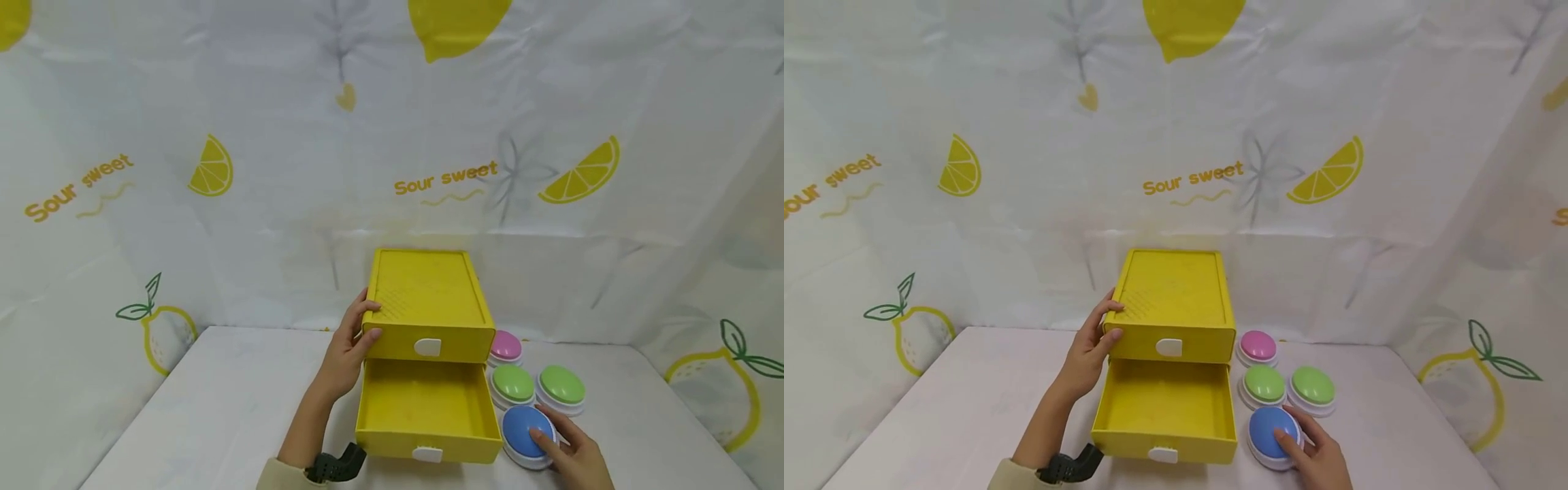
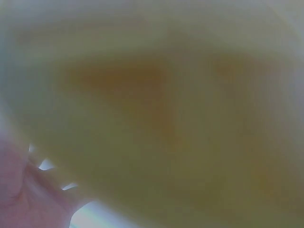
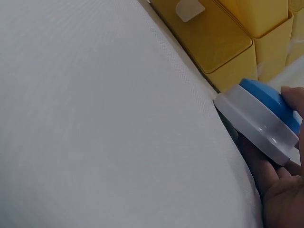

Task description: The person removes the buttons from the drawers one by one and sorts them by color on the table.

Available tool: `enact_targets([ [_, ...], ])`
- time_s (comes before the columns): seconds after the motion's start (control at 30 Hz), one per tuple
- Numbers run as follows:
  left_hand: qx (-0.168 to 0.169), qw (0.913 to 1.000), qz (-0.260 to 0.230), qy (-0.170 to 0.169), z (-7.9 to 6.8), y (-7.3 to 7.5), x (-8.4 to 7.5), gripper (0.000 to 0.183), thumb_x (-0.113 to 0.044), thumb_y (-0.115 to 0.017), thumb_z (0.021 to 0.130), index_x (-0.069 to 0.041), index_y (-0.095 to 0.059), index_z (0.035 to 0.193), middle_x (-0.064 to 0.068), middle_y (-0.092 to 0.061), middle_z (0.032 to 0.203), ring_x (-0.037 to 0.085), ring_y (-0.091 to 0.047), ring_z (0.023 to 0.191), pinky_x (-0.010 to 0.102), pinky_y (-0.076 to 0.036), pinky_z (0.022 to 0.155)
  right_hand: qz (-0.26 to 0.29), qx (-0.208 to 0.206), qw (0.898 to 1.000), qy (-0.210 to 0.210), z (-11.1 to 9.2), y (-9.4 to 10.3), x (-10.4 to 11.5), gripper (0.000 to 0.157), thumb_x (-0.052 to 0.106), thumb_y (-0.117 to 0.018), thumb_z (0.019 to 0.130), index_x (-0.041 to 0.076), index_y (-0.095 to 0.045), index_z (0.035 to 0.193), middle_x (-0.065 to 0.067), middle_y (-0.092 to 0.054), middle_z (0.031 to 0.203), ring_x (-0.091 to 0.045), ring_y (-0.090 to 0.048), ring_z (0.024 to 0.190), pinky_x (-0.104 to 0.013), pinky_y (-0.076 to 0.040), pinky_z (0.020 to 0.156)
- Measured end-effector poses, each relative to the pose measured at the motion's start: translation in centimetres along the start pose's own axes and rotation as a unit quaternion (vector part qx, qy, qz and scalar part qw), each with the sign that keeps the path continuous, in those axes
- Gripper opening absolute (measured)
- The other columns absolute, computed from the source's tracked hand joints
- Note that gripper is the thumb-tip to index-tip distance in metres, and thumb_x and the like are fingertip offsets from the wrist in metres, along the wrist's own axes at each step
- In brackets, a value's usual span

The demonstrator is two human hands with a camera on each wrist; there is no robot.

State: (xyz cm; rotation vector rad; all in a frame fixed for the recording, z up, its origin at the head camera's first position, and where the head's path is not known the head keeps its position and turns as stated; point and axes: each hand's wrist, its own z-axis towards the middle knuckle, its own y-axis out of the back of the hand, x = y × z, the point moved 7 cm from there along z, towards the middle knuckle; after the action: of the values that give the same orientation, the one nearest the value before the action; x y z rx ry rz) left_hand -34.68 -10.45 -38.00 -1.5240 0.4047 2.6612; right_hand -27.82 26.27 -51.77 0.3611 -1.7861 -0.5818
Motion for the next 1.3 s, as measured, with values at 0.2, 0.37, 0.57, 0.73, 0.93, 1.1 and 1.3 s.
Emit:
enact_targets([
  [0.2, -0.001, 1.0, 0.004, 0.005, -0.3, 0.1, 0.3, 0.032, -0.021, -0.051, 0.107, -0.022, -0.045, 0.138, -0.001, -0.012, 0.172, 0.032, -0.024, 0.156, 0.063, -0.031, 0.119, -0.016, 0.011, 1.0, -0.001, 0.0, -0.6, -0.2, 0.095, 0.064, -0.071, 0.085, 0.0, -0.043, 0.149, -0.034, -0.046, 0.149, -0.038, -0.068, 0.112, -0.045, -0.059, 0.092],
  [0.37, -0.003, 1.0, 0.007, 0.004, -0.5, 0.1, 0.4, 0.032, -0.02, -0.051, 0.107, -0.022, -0.045, 0.138, 0.0, -0.012, 0.172, 0.034, -0.023, 0.156, 0.063, -0.031, 0.119, -0.031, 0.004, 0.999, 0.008, -0.2, -0.6, 0.1, 0.085, 0.057, -0.068, 0.091, -0.002, -0.045, 0.147, -0.032, -0.048, 0.148, -0.039, -0.066, 0.114, -0.048, -0.057, 0.096],
  [0.57, 0.002, 1.0, 0.009, 0.002, -0.3, 0.1, 0.4, 0.033, -0.021, -0.052, 0.107, -0.023, -0.044, 0.139, 0.003, -0.011, 0.172, 0.035, -0.024, 0.156, 0.064, -0.031, 0.118, -0.036, -0.037, 0.999, 0.0, -0.4, -0.3, 0.2, 0.081, 0.059, -0.065, 0.092, 0.003, -0.048, 0.147, -0.029, -0.05, 0.148, -0.038, -0.065, 0.114, -0.052, -0.052, 0.104],
  [0.73, -0.003, 0.9999, 0.012, 0.0, -0.4, 0.4, 0.4, 0.033, -0.019, -0.051, 0.107, -0.023, -0.045, 0.139, 0.003, -0.011, 0.172, 0.035, -0.024, 0.156, 0.065, -0.031, 0.118, -0.026, -0.049, 0.998, 0.033, -0.8, -0.8, 0.4, 0.074, 0.053, -0.066, 0.094, 0.005, -0.048, 0.147, -0.025, -0.049, 0.151, -0.047, -0.049, 0.137, -0.055, -0.043, 0.112],
  [0.93, -0.002, 0.9999, 0.011, -0.005, -0.6, 0.3, 0.5, 0.033, -0.018, -0.05, 0.107, -0.022, -0.044, 0.139, 0.003, -0.011, 0.172, 0.036, -0.022, 0.157, 0.066, -0.03, 0.118, -0.036, -0.058, 0.996, 0.06, -1.2, -1.1, 0.5, 0.072, 0.05, -0.068, 0.094, 0.007, -0.049, 0.147, -0.024, -0.05, 0.151, -0.045, -0.047, 0.14, -0.052, -0.039, 0.115],
  [1.1, -0.007, 0.9999, 0.015, -0.004, -0.5, 0.2, 0.4, 0.032, -0.018, -0.05, 0.107, -0.022, -0.045, 0.139, 0.006, -0.012, 0.172, 0.037, -0.019, 0.157, 0.068, -0.028, 0.117, -0.054, -0.061, 0.995, 0.064, -1.4, -0.9, 0.7, 0.069, 0.051, -0.066, 0.095, 0.007, -0.052, 0.146, -0.024, -0.051, 0.15, -0.045, -0.048, 0.14, -0.054, -0.04, 0.115],
  [1.3, -0.004, 0.9999, 0.014, -0.002, -0.1, 0.1, -0.1, 0.032, -0.019, -0.051, 0.107, -0.022, -0.045, 0.138, 0.002, -0.013, 0.172, 0.036, -0.02, 0.157, 0.067, -0.029, 0.118, -0.053, -0.078, 0.993, 0.074, -1.7, -0.2, 1.2, 0.053, 0.043, -0.06, 0.101, 0.011, -0.057, 0.142, -0.015, -0.059, 0.146, -0.033, -0.055, 0.137, -0.027, -0.048, 0.109],
])
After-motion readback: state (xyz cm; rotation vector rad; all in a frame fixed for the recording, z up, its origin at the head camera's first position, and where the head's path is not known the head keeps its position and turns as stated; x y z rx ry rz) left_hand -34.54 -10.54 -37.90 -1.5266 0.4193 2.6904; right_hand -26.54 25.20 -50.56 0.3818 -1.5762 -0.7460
